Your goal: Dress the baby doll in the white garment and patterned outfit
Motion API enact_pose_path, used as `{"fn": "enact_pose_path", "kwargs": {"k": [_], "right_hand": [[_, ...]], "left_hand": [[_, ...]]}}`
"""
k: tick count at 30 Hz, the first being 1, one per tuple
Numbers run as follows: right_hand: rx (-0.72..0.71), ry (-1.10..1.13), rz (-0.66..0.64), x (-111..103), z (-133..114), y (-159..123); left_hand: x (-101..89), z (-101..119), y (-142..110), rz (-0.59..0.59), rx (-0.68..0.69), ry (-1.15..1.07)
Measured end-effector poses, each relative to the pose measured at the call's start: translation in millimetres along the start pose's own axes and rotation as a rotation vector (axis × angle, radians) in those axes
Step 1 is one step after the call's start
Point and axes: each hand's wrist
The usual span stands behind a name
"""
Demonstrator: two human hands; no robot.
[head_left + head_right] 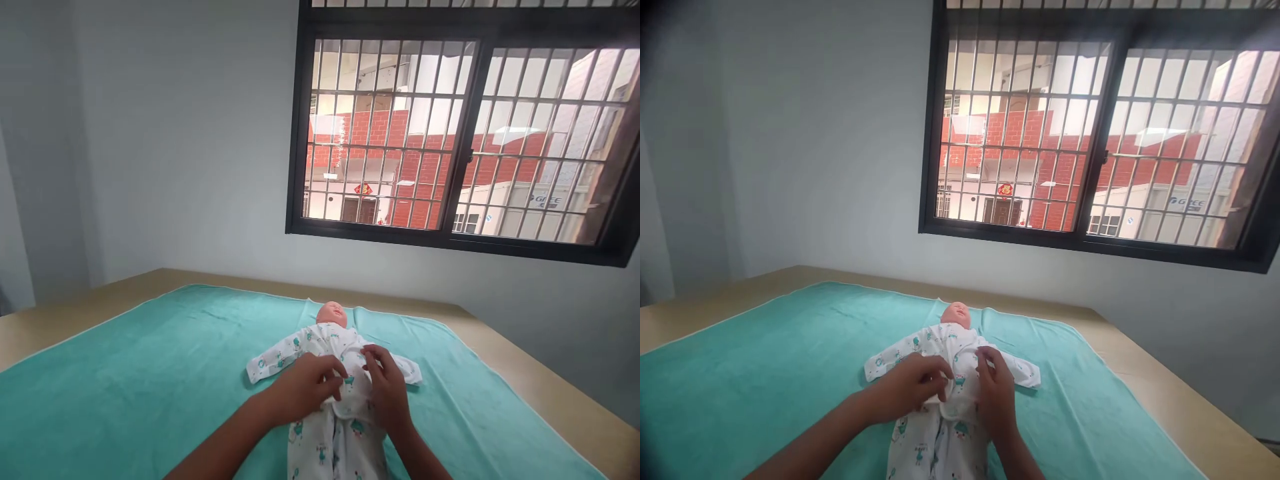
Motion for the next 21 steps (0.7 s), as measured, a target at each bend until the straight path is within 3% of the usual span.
{"fn": "enact_pose_path", "kwargs": {"k": [2,4,6,13,17,21], "right_hand": [[0.035,-0.185,-0.05,3.4,-0.1,20.2],[0.083,-0.379,-0.125,10.4,-1.6,43.5],[0.123,-0.484,-0.18,19.2,-3.1,65.9],[0.138,-0.504,-0.187,39.3,6.6,106.0],[0.113,-0.409,-0.128,48.4,10.0,111.8],[0.136,-0.229,-0.117,60.9,12.6,110.1]], "left_hand": [[-10.6,-12.4,15.0,0.144,-0.047,-0.135],[-17.8,-30.0,35.6,0.363,-0.118,-0.235],[-20.3,-47.8,58.1,0.468,-0.183,-0.241],[-4.9,-79.1,119.3,0.451,-0.249,-0.091],[-2.5,-89.1,135.2,0.468,-0.209,-0.004],[-5.0,-95.7,143.2,0.509,-0.219,-0.057]]}}
Point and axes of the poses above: each hand's wrist, its own y-axis towards the middle knuckle, its own x-axis out of the palm, z = x × y, and after that the axes turned 1 degree about z, right-handed
